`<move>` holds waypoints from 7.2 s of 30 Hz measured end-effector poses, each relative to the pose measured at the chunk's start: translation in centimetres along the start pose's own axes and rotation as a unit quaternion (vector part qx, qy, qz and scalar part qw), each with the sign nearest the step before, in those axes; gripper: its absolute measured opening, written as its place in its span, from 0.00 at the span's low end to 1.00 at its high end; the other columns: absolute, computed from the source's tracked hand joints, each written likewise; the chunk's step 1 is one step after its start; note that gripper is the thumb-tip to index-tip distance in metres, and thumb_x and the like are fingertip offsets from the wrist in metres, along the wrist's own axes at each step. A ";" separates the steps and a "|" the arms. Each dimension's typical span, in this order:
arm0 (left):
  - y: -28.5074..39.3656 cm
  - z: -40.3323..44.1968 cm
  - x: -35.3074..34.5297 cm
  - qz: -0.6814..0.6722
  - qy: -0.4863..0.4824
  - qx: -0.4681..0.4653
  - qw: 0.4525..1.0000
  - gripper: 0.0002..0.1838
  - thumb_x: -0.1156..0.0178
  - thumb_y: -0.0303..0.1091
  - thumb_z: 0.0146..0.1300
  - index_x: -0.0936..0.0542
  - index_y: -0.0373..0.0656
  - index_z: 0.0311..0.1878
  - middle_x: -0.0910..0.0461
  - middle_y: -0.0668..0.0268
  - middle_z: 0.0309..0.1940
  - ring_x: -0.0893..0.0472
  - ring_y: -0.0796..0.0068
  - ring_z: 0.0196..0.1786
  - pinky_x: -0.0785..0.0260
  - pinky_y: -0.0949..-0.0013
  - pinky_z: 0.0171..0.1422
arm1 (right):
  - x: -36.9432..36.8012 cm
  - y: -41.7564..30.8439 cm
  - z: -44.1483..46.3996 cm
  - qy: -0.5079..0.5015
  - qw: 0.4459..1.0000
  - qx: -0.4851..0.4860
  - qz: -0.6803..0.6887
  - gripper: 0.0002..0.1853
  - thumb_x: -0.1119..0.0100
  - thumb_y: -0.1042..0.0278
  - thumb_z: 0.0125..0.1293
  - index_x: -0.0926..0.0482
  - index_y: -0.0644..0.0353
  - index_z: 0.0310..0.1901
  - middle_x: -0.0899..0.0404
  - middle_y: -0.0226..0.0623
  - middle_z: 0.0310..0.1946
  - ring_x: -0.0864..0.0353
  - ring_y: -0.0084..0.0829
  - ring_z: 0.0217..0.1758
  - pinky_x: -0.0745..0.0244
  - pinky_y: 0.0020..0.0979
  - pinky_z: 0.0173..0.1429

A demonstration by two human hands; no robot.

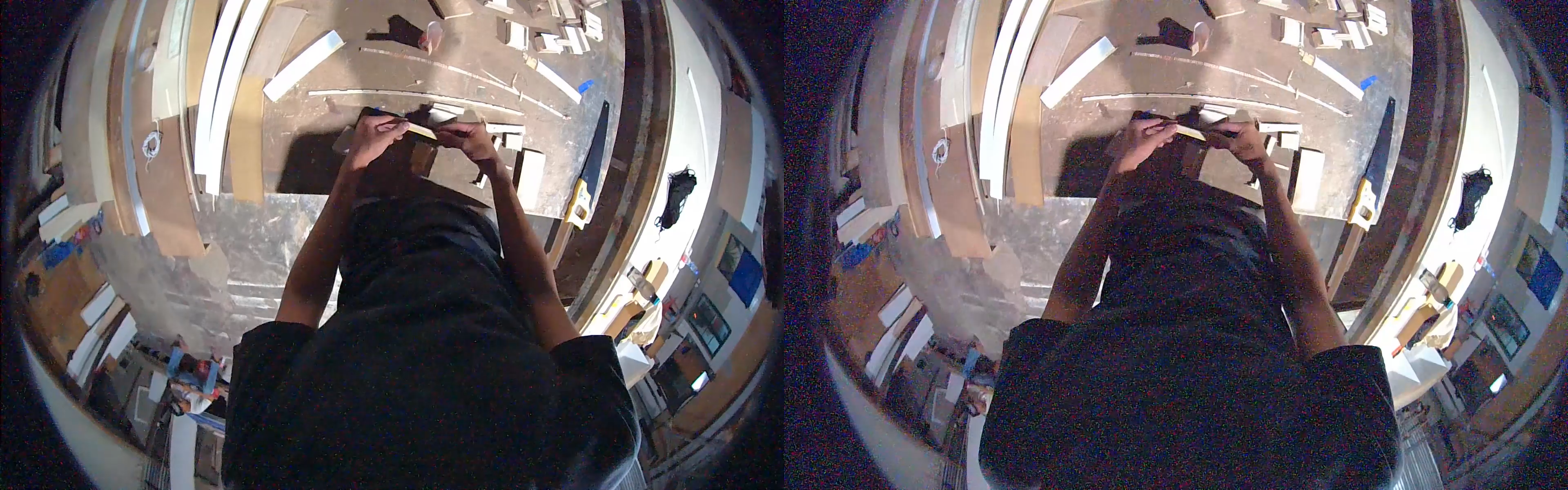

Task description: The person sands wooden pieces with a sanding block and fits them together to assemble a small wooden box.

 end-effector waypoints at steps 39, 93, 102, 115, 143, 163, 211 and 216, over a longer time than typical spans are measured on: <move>-1.6 0.1 0.1 -0.024 -0.021 -0.032 0.999 0.20 0.28 0.35 0.60 0.19 0.33 0.51 0.13 0.57 0.35 0.12 0.71 0.36 0.20 0.71 0.42 | -0.5 -0.8 -1.2 0.010 0.996 0.049 -0.074 0.11 0.33 0.67 0.67 0.13 0.64 0.46 0.11 0.36 0.37 0.13 0.24 0.39 0.19 0.27 0.45; -2.4 0.5 0.5 -0.008 0.006 -0.085 0.996 0.18 0.25 0.35 0.56 0.17 0.36 0.46 0.12 0.60 0.35 0.13 0.75 0.37 0.20 0.71 0.42 | -0.8 -0.4 -1.0 -0.001 0.994 0.073 -0.087 0.12 0.35 0.70 0.69 0.16 0.67 0.50 0.12 0.36 0.42 0.13 0.25 0.45 0.17 0.27 0.50; -0.7 -0.3 0.6 0.092 0.027 -0.098 0.991 0.18 0.24 0.38 0.52 0.14 0.41 0.45 0.12 0.63 0.35 0.13 0.75 0.39 0.21 0.70 0.46 | -1.7 -0.5 -2.5 0.016 0.998 0.065 -0.002 0.12 0.41 0.79 0.69 0.18 0.69 0.53 0.13 0.40 0.44 0.13 0.31 0.47 0.16 0.31 0.54; 1.0 -1.2 0.2 0.211 -0.053 -0.174 0.960 0.20 0.29 0.31 0.50 0.18 0.46 0.48 0.16 0.60 0.36 0.16 0.59 0.43 0.24 0.59 0.48 | -5.0 2.2 -9.8 0.145 0.980 -0.019 -0.137 0.30 0.23 0.73 0.51 0.22 0.60 0.57 0.16 0.35 0.42 0.15 0.27 0.46 0.17 0.30 0.51; -0.5 -3.4 5.0 -0.164 -0.066 0.052 0.983 0.08 0.36 0.27 0.61 0.20 0.32 0.40 0.14 0.54 0.39 0.12 0.64 0.43 0.18 0.69 0.46 | -13.2 0.2 -8.9 0.489 0.845 -0.077 -0.201 0.50 0.19 0.32 0.34 0.27 0.55 0.57 0.25 0.43 0.53 0.33 0.48 0.64 0.42 0.61 0.64; 4.5 -7.6 5.9 -0.387 -0.245 0.003 0.889 0.24 0.33 0.25 0.58 0.24 0.40 0.60 0.20 0.53 0.59 0.20 0.50 0.61 0.22 0.53 0.57 | -13.5 0.2 -8.6 0.591 0.755 -0.196 -0.206 0.39 0.22 0.42 0.44 0.28 0.58 0.52 0.23 0.41 0.47 0.25 0.46 0.54 0.41 0.51 0.62; 24.7 -13.5 3.5 -0.227 -0.110 -0.217 0.943 0.33 0.19 0.29 0.44 0.21 0.33 0.55 0.16 0.56 0.49 0.14 0.66 0.48 0.19 0.63 0.55 | -4.3 -30.0 -16.2 0.154 0.963 0.203 0.084 0.37 0.30 0.84 0.49 0.32 0.66 0.64 0.23 0.41 0.57 0.18 0.30 0.57 0.24 0.30 0.63; 25.0 -14.2 3.4 -0.215 -0.103 -0.199 0.951 0.32 0.20 0.27 0.44 0.21 0.33 0.54 0.16 0.56 0.48 0.14 0.66 0.48 0.19 0.63 0.55 | -4.5 -30.4 -16.6 0.170 0.956 0.209 0.117 0.37 0.31 0.86 0.49 0.32 0.66 0.63 0.21 0.41 0.55 0.17 0.30 0.57 0.24 0.30 0.64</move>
Point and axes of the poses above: each hand's wrist, its own z-axis towards the middle knuckle, its own x-axis out of the back of the hand, y = z × x, the point moved 6 cm from there along z, towards the middle knuckle
